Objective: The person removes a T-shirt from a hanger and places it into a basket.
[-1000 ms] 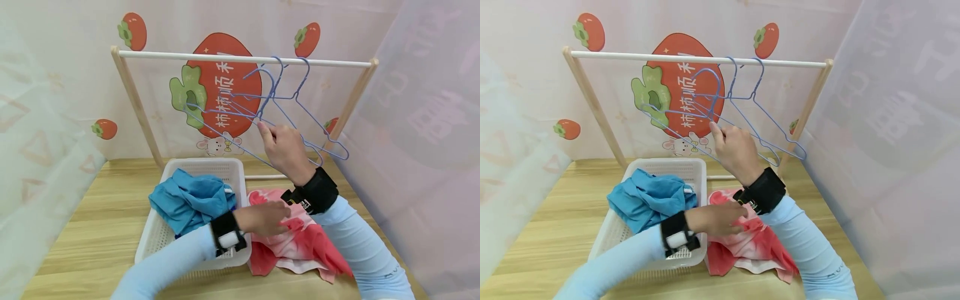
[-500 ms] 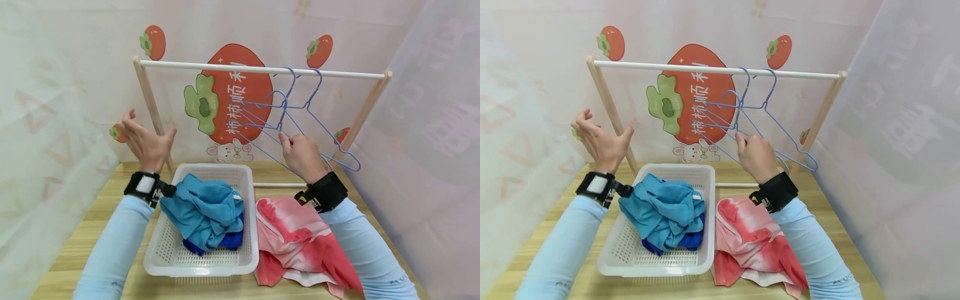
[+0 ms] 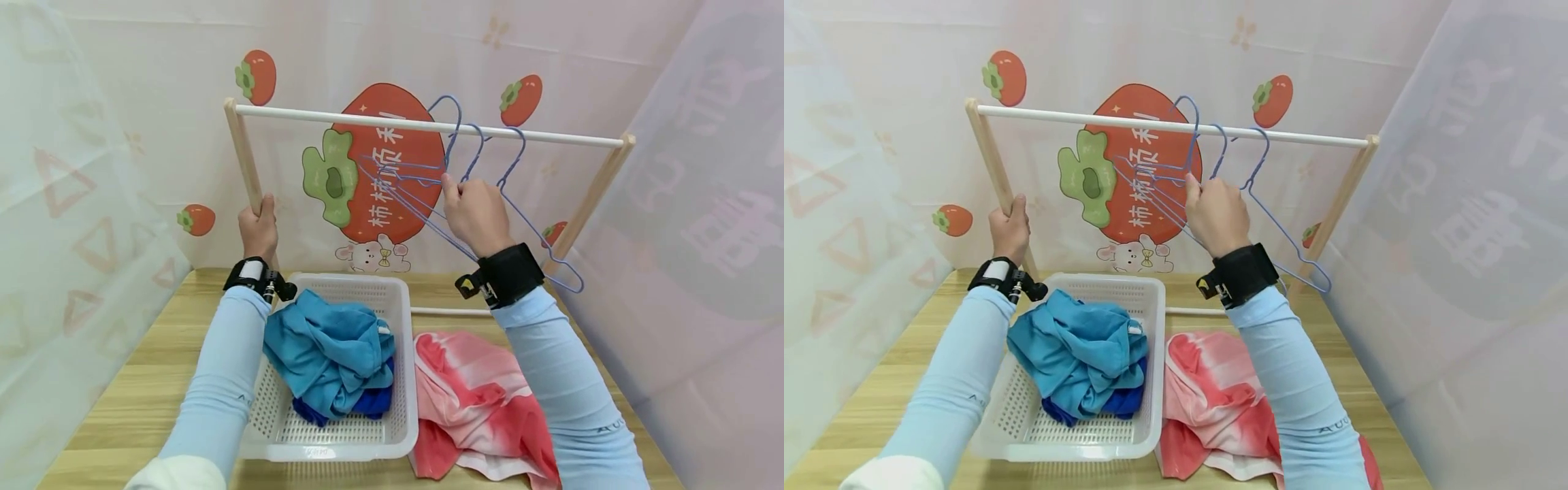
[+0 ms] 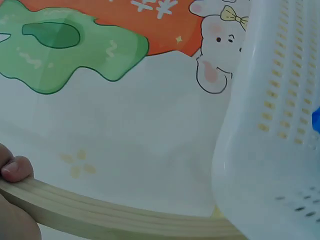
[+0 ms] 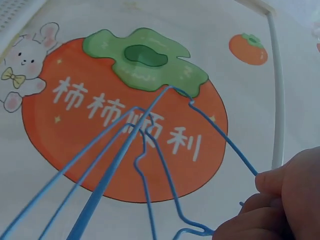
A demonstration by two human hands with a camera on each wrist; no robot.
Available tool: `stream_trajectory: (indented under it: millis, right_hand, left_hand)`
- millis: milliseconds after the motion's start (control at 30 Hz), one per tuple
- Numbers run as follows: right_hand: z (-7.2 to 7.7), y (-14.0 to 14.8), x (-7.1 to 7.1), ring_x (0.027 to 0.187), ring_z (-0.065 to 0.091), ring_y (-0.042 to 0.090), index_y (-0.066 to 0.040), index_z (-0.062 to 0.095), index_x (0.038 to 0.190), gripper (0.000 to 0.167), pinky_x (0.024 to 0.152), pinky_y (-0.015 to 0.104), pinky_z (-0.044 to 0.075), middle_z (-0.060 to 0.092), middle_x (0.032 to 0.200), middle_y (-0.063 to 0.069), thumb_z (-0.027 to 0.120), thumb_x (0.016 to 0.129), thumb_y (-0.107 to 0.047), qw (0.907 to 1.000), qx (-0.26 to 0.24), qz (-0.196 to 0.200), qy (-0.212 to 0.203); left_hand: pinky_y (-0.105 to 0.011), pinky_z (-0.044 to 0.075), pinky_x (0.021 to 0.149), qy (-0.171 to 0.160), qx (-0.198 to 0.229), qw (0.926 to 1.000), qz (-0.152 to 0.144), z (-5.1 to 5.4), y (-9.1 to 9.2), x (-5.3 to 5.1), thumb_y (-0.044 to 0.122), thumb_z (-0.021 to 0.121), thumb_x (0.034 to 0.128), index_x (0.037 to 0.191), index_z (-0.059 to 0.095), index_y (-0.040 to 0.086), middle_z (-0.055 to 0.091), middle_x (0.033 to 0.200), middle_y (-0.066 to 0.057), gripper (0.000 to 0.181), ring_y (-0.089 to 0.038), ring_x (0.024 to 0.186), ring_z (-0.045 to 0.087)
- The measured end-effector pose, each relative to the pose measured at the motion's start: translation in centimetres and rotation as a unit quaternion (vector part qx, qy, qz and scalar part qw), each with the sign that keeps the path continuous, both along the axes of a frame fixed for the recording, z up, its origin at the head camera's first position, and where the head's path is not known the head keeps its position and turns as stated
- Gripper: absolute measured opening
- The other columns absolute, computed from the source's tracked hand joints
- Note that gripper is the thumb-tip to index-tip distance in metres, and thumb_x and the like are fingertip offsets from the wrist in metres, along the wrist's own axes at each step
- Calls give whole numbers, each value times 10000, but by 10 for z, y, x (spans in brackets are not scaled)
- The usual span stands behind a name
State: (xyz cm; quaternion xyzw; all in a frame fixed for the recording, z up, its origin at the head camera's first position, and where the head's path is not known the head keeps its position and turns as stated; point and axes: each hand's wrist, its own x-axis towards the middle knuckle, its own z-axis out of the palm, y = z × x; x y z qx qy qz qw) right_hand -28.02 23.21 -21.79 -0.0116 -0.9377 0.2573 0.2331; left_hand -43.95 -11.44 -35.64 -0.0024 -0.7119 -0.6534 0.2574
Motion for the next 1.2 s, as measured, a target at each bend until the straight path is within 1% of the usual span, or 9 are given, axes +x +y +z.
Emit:
stream_trajectory:
  millis: [167,467,600,733,867,933,1033,1100,1200]
  right_hand:
    - [2,-6,-5,576,430,229,-104,487,669,604,518,307,268,351,625,29,372,1142,-462,9996,-28,-206,-211]
    - [-36,0,-20,575,485,272,-133,448,633,622,496,358,300,384,593,29,319,1137,-475,9954,379,-505,-724]
    - [-38,-1,-8,768,607,363,4,624,901,552,637,445,496,591,817,170,354,1131,-419,9968,511,-302,-538]
    - [-37,-2,27,1243,555,443,67,495,1446,512,1049,580,475,567,1388,282,498,1105,-315,9966,769,240,153]
    - [-50,8,88,1319,547,416,2,539,1472,488,1105,597,458,600,1435,223,648,1038,-194,9817,1082,1367,767]
    - [-64,16,123,1308,584,375,-55,584,1452,483,1082,585,503,629,1421,175,692,1023,-250,9751,1253,1799,345]
    - [-95,35,164,1324,580,347,-194,562,1494,606,1023,627,530,598,1464,115,730,981,-470,9680,1379,1933,-810]
    - [-122,53,177,1365,542,380,-275,490,1557,777,995,685,519,529,1525,118,737,914,-634,9637,1444,1736,-1422]
    - [-169,80,178,1422,433,550,-312,352,1639,1041,887,777,493,370,1618,246,786,793,-736,9637,1247,1348,-1938]
  left_hand:
    - [-289,306,546,-130,-27,9999,25,-9,2,4,519,536,1069,761,535,131,400,615,78,495,-97,536,369]
    - [-239,248,493,-99,-115,9999,60,-25,9,13,433,506,1103,745,488,114,346,568,124,480,18,458,331]
    - [-242,234,481,76,-188,9997,115,-26,9,13,429,511,1096,709,472,125,338,544,134,495,16,442,316]
    - [-259,243,477,212,-260,9994,88,-22,7,14,486,522,1079,673,466,141,346,535,118,536,-65,472,315]
    - [-279,257,468,208,-285,9994,-74,-16,6,12,523,525,1065,668,480,154,364,543,98,544,-102,482,335]
    - [-281,257,465,226,-326,9991,-118,-12,5,13,525,523,1064,665,476,155,365,542,95,546,-107,481,337]
    - [-276,255,467,288,-387,9988,-125,-4,3,15,503,520,1071,658,461,150,362,538,93,547,-108,482,335]
    - [-267,256,467,292,-424,9986,-88,2,2,18,494,519,1074,666,463,154,362,543,100,534,-99,485,338]
    - [-251,253,466,276,-400,9988,-2,9,-2,21,479,519,1078,683,470,156,362,554,112,513,-75,489,339]
